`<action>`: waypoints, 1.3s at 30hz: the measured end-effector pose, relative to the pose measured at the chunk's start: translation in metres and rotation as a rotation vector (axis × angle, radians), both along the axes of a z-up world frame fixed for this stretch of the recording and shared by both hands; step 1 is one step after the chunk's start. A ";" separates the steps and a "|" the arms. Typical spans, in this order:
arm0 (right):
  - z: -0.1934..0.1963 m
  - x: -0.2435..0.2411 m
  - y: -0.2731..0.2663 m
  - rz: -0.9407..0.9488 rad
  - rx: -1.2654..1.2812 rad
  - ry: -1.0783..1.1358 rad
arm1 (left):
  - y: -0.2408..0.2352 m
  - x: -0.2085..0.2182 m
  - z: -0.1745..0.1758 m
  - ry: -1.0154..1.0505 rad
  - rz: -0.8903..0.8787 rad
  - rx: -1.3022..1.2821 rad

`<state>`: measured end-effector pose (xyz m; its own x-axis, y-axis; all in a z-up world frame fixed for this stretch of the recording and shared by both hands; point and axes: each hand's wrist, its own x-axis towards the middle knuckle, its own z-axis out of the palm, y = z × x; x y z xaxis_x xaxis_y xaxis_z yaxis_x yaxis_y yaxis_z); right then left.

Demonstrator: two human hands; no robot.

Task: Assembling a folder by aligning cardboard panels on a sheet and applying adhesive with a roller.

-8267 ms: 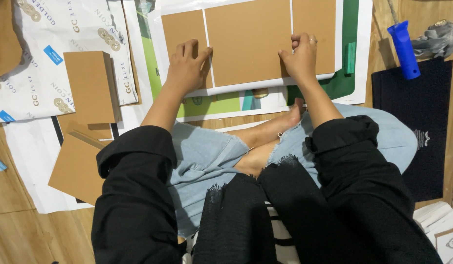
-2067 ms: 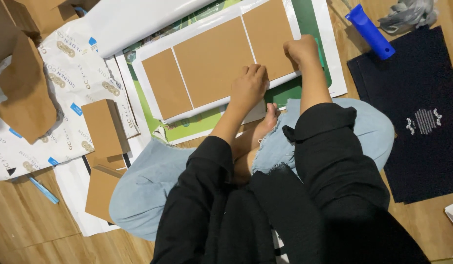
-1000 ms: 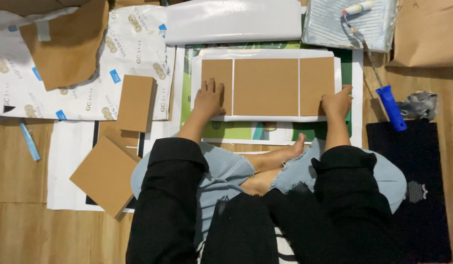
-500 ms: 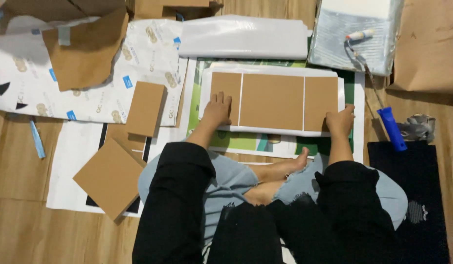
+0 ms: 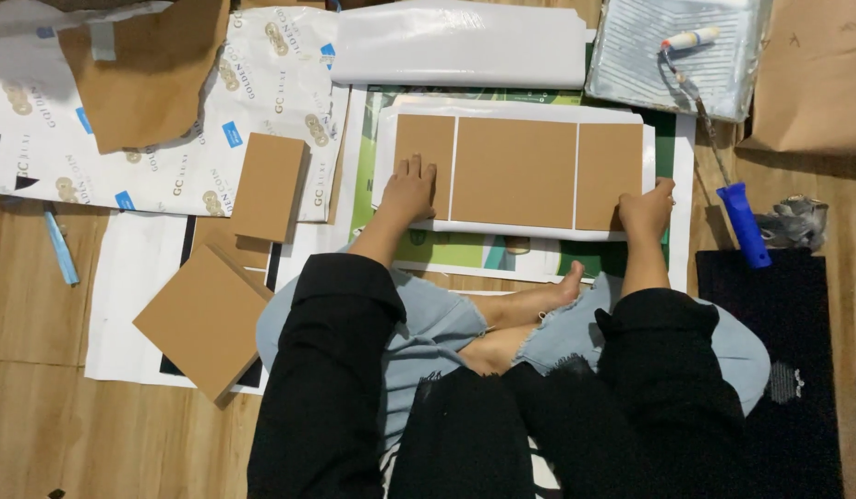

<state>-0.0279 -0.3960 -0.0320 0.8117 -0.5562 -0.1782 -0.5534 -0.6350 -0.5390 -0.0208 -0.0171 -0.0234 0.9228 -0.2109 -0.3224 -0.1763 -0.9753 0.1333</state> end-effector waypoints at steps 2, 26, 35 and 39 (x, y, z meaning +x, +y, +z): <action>-0.001 0.000 -0.001 -0.003 0.005 0.001 | 0.001 -0.001 -0.002 0.003 0.001 -0.002; 0.017 -0.007 0.008 -0.014 0.054 -0.017 | 0.001 -0.001 0.002 0.036 -0.011 0.009; 0.023 -0.007 0.012 -0.017 0.074 -0.047 | 0.003 0.003 -0.007 0.026 -0.010 0.003; 0.013 -0.003 0.003 0.007 0.060 -0.017 | 0.006 0.008 -0.029 0.019 -0.011 0.017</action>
